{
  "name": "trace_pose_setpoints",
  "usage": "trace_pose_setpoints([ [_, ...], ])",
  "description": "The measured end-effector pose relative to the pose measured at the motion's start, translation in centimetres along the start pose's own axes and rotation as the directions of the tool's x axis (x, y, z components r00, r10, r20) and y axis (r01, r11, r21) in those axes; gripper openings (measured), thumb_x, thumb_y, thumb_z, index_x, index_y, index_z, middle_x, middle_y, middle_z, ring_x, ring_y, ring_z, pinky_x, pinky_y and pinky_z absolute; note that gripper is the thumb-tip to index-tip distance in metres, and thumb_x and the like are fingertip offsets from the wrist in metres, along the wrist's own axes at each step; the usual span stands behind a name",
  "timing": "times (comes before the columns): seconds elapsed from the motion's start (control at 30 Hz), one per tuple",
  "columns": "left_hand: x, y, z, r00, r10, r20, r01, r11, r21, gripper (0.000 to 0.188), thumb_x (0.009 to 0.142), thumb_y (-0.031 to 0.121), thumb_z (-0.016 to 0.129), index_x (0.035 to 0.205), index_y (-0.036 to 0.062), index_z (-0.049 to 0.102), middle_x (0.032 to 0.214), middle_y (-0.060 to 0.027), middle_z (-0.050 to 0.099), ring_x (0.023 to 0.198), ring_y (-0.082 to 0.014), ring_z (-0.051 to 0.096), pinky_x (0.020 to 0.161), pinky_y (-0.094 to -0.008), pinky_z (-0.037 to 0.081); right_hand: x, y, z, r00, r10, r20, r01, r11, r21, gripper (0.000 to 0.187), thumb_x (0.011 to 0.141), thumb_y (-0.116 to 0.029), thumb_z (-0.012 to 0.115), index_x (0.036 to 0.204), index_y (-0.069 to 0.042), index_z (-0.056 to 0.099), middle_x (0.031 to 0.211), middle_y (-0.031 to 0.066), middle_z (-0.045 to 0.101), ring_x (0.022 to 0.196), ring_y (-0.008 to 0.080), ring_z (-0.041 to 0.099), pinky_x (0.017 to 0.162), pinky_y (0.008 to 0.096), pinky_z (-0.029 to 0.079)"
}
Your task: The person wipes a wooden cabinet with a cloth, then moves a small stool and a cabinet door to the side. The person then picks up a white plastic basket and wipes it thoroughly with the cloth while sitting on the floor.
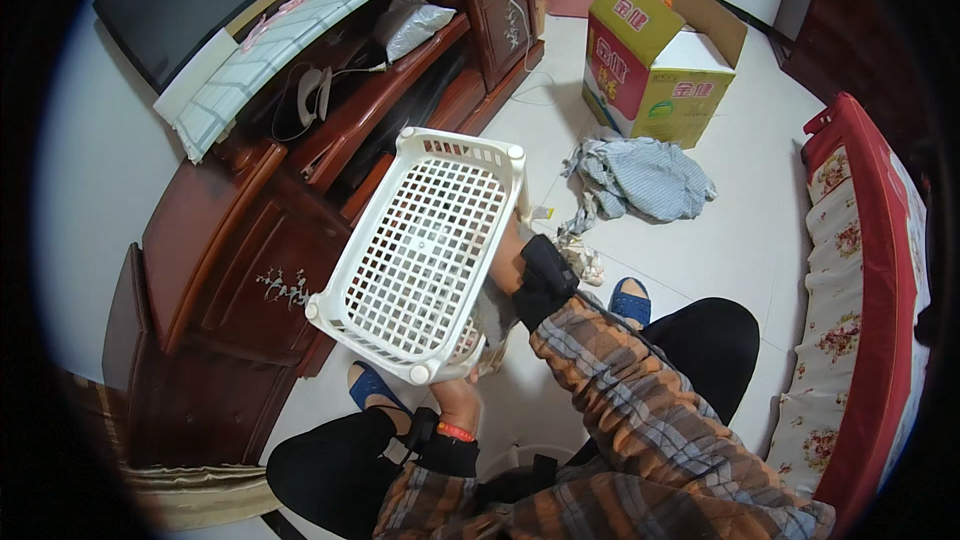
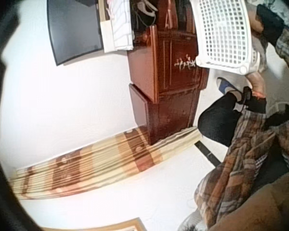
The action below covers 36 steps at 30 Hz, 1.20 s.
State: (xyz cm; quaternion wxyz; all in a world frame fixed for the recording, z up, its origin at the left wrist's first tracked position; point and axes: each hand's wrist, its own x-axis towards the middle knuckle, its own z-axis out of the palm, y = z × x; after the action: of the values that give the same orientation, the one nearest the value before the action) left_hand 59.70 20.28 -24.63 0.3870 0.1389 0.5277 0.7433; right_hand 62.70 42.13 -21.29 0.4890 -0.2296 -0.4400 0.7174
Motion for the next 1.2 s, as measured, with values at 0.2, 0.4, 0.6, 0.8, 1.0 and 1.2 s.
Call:
trace_pose_setpoints([
  [0.2, -1.3, -0.3, 0.0, 0.999, 0.028, -0.018, -0.030, 0.997, -0.078, 0.032, 0.104, 0.030, 0.047, 0.112, 0.0024, 0.062, 0.088, -0.0106, 0.066, 0.051, -0.0135, 0.049, 0.041, -0.0254, 0.032, -2.5, -1.8, 1.1, 0.990, -0.036, -0.134, 0.045, 0.997, 0.067, 0.028, 0.106, -0.016, 0.050, 0.129, 0.000, 0.054, 0.114, 0.0091, 0.066, 0.100, 0.0174, 0.065, 0.084, 0.0298, 0.057],
  [0.4, -0.8, -1.0, -0.8, 0.997, 0.073, 0.001, -0.073, 0.997, -0.030, 0.033, 0.105, 0.035, 0.046, 0.116, 0.0069, 0.060, 0.095, -0.0097, 0.067, 0.054, -0.0139, 0.051, 0.042, -0.0260, 0.033, -2.8, -3.0, 1.5, 0.990, 0.129, -0.057, -0.112, 0.965, 0.237, 0.026, 0.102, -0.012, 0.058, 0.124, 0.002, 0.058, 0.106, 0.0084, 0.068, 0.093, 0.0140, 0.067, 0.076, 0.0281, 0.058],
  [0.6, -0.6, -1.2, -0.6, 0.996, 0.074, -0.050, -0.073, 0.997, 0.017, 0.041, 0.104, 0.043, 0.044, 0.118, 0.0081, 0.059, 0.094, -0.0094, 0.067, 0.056, -0.0144, 0.053, 0.041, -0.0265, 0.033, -3.0, -2.7, 1.4, 0.997, 0.033, -0.074, -0.036, 0.999, -0.034, 0.028, 0.100, -0.013, 0.060, 0.124, 0.001, 0.059, 0.110, 0.0103, 0.069, 0.094, 0.0167, 0.068, 0.079, 0.0298, 0.058],
  [0.8, -0.1, -0.9, -0.6, 0.999, 0.039, -0.002, -0.038, 0.971, -0.237, 0.033, 0.101, 0.033, 0.056, 0.119, 0.0050, 0.057, 0.092, -0.0124, 0.066, 0.053, -0.0160, 0.054, 0.037, -0.0259, 0.034, -2.0, -0.1, -0.4, 0.989, -0.148, 0.031, 0.151, 0.948, -0.281, 0.038, 0.105, -0.021, 0.050, 0.138, -0.001, 0.051, 0.125, 0.0138, 0.066, 0.107, 0.0222, 0.067, 0.087, 0.0346, 0.058],
  [1.0, -0.2, -0.9, -0.7, 0.996, -0.021, -0.083, 0.007, 0.985, -0.175, 0.037, 0.102, 0.039, 0.051, 0.119, 0.0065, 0.057, 0.091, -0.0108, 0.067, 0.056, -0.0151, 0.055, 0.039, -0.0252, 0.033, -1.0, 1.8, 0.4, 0.997, -0.059, -0.051, 0.072, 0.942, 0.327, 0.045, 0.104, -0.040, 0.049, 0.121, 0.000, 0.062, 0.114, 0.0165, 0.068, 0.099, 0.0294, 0.069, 0.084, 0.0427, 0.062],
  [1.2, 0.5, -1.0, -1.0, 0.998, 0.008, -0.055, -0.014, 0.994, -0.111, 0.038, 0.104, 0.043, 0.043, 0.119, 0.0094, 0.054, 0.092, -0.0086, 0.066, 0.056, -0.0141, 0.054, 0.039, -0.0250, 0.032, -4.3, -1.8, 0.9, 0.852, -0.369, 0.371, 0.500, 0.368, -0.784, 0.025, 0.091, -0.018, 0.067, 0.108, 0.000, 0.070, 0.099, 0.0141, 0.073, 0.088, 0.0303, 0.072, 0.081, 0.0388, 0.058],
])
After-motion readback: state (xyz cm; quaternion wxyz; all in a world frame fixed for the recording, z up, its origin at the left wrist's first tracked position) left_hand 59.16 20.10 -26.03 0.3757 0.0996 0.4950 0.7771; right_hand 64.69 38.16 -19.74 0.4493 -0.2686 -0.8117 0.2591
